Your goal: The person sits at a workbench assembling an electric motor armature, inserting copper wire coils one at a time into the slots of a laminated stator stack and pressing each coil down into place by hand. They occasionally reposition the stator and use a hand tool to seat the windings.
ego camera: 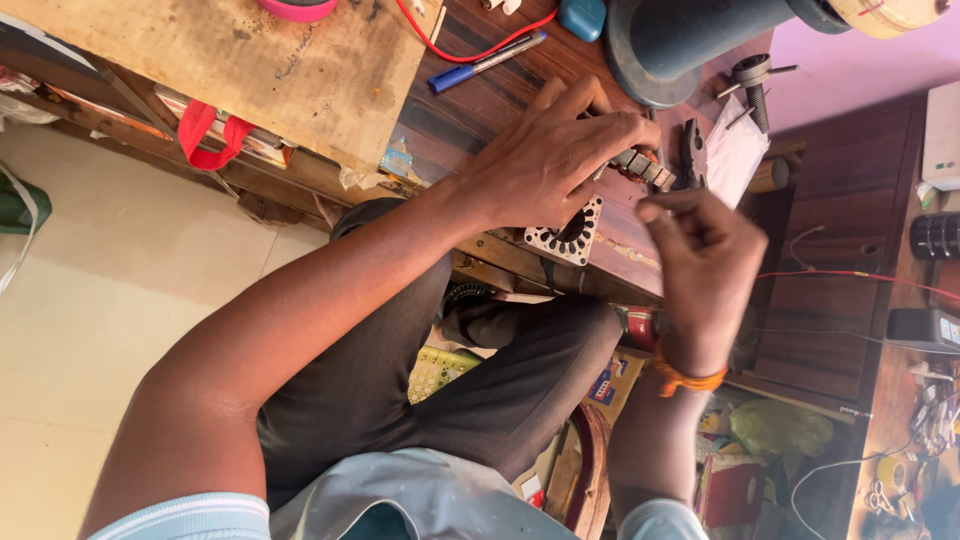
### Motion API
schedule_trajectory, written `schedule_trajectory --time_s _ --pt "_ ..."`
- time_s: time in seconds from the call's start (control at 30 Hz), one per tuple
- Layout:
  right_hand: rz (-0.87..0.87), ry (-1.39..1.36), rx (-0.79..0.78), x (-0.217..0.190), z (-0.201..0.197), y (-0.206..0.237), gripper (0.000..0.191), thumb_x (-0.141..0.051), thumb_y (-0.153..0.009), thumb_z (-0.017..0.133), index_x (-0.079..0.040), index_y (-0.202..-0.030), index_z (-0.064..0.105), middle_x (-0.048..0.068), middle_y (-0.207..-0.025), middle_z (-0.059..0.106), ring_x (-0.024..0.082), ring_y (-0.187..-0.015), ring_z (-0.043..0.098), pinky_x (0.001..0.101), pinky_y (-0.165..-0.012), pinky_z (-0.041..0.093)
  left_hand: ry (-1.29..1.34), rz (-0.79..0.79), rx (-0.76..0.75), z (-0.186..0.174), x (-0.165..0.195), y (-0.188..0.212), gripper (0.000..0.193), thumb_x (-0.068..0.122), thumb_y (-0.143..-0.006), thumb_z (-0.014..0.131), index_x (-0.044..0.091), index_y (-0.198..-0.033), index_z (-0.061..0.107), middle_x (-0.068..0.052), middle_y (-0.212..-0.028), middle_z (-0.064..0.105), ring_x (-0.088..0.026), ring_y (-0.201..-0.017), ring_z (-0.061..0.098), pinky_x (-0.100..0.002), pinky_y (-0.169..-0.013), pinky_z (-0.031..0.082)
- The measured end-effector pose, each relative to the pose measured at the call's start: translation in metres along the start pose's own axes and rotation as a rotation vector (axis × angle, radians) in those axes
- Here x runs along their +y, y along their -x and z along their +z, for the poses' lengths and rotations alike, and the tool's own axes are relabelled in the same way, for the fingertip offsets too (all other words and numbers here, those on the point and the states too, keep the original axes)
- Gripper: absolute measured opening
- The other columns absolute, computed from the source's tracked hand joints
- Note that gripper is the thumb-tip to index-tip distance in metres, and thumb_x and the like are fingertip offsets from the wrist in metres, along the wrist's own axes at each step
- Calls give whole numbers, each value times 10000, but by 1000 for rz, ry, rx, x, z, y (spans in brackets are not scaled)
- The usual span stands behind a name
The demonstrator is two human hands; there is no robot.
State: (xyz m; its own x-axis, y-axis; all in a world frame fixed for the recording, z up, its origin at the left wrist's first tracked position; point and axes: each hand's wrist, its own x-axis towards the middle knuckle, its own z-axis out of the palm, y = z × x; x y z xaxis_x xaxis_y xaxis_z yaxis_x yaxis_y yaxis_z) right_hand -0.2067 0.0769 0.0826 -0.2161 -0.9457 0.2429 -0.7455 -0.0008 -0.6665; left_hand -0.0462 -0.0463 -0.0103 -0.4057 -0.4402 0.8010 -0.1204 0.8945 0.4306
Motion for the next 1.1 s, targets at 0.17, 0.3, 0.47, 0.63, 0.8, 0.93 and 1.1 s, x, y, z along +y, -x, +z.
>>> schedule_trajectory --time_s 0.17,0.3,0.47,0.63,0.8,0.93,1.1 --pt "-89 0 20 25 38 7 76 -14 -946 793 16 -997 745 -65 -675 499 12 -606 354 228 -532 257 -177 121 -62 -5 -2 2 609 75 -905 753 278 -1430 520 29 -1343 572 -210 -1188 520 -421 -943 426" --pt "-19 -163 26 41 49 14 86 -13 -961 787 14 -947 707 -69 -694 508 8 -637 371 228 -564 270 -334 322 33 -12 3 7 309 192 -1034 729 213 -1313 597 12 -1399 455 -195 -1316 483 -419 -1050 439" --pt "8 -219 -1 32 30 18 91 -22 -911 796 7 -970 732 -74 -769 571 14 -682 432 222 -612 317 -425 381 -5 -15 7 9 95 199 -977 722 125 -979 663 17 -1083 615 -183 -1112 603 -365 -877 490" --pt "-155 64 -1 1 -3 11 227 -8 -883 831 -18 -1103 774 -16 -746 447 68 -682 368 272 -618 292 -294 233 53 -6 7 10 86 133 -920 722 76 -958 670 -12 -764 685 -147 -704 684 -321 -584 505" --pt "-298 241 89 -16 -7 -8 121 24 -937 827 -18 -1041 783 24 -753 520 90 -669 405 290 -615 311 -159 113 71 0 7 9 124 111 -943 745 68 -916 632 -34 -691 665 -175 -615 697 -344 -545 527" --pt "-372 228 90 -18 3 -38 86 40 -970 817 13 -1035 770 19 -794 595 64 -662 435 269 -603 329 -97 44 102 -4 11 10 186 122 -900 756 53 -897 584 -56 -697 660 -237 -632 700 -399 -560 536" --pt "-212 -5 -12 -17 14 -58 34 11 -1022 771 31 -1039 749 -14 -808 662 2 -701 499 196 -607 375 -44 -24 125 -7 16 7 195 94 -880 739 52 -889 548 -71 -719 666 -281 -653 700 -432 -570 537"
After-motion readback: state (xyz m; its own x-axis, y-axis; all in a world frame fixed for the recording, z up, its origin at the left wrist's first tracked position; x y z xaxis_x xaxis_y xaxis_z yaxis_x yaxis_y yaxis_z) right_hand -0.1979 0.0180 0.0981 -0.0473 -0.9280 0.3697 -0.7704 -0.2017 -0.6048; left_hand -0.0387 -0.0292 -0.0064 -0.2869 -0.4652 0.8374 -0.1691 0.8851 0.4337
